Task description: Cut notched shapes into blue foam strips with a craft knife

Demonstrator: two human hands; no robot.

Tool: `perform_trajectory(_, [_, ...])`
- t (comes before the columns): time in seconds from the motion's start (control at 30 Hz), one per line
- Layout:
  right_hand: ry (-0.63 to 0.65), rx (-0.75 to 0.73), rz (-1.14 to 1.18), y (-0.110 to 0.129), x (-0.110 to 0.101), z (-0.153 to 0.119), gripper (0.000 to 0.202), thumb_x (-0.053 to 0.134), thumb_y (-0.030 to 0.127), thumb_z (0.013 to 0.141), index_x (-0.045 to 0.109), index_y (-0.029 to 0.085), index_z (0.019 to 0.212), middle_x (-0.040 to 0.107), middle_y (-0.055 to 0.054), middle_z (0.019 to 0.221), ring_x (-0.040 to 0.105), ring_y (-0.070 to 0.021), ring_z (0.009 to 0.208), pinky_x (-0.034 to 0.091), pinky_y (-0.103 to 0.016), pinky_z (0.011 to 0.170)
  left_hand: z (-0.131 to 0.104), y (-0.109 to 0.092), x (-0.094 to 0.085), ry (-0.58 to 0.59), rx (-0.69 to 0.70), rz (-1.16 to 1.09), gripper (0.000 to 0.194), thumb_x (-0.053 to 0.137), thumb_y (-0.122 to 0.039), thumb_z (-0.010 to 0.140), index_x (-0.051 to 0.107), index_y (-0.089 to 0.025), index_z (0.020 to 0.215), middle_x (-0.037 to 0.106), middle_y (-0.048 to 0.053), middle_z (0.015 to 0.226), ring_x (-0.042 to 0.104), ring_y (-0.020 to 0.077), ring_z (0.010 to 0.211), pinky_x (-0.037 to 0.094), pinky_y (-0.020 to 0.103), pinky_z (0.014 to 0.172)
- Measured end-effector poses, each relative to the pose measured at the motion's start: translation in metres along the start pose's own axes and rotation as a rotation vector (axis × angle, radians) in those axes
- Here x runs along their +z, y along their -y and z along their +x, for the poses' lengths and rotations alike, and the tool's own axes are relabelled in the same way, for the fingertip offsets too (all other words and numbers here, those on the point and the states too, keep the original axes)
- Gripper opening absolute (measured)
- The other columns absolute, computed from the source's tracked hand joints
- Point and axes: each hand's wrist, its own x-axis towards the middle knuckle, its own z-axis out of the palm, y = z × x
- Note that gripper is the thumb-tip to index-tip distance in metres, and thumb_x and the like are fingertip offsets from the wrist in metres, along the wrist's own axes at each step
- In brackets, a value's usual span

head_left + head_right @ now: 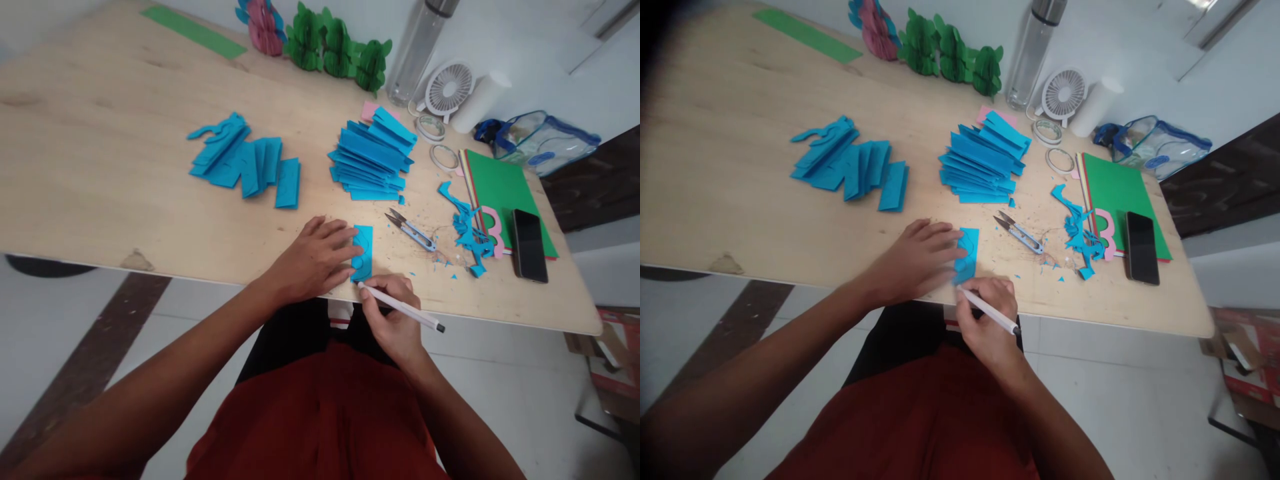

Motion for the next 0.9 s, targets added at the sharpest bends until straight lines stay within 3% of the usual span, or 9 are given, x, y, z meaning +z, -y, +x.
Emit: perform_trajectory(0.9, [0.032,-0.048,-0.027,-0.0018,0.0011,0.0002,0.010,0.058,0.017,0.087,0.063,0.024,0.081,0.073,0.001,0.077,0.066,-0.0172,0.073,0.043,-0.037,0.082,0.0003,-0.0007,0.0003,-0.004,-0.004,-0.015,0.029,0.052,-0.034,0.094,0.066,-0.026,0.119,0.059,0.009,0.140,0.046,0.0317,0.134,0.030,0.056,0.114])
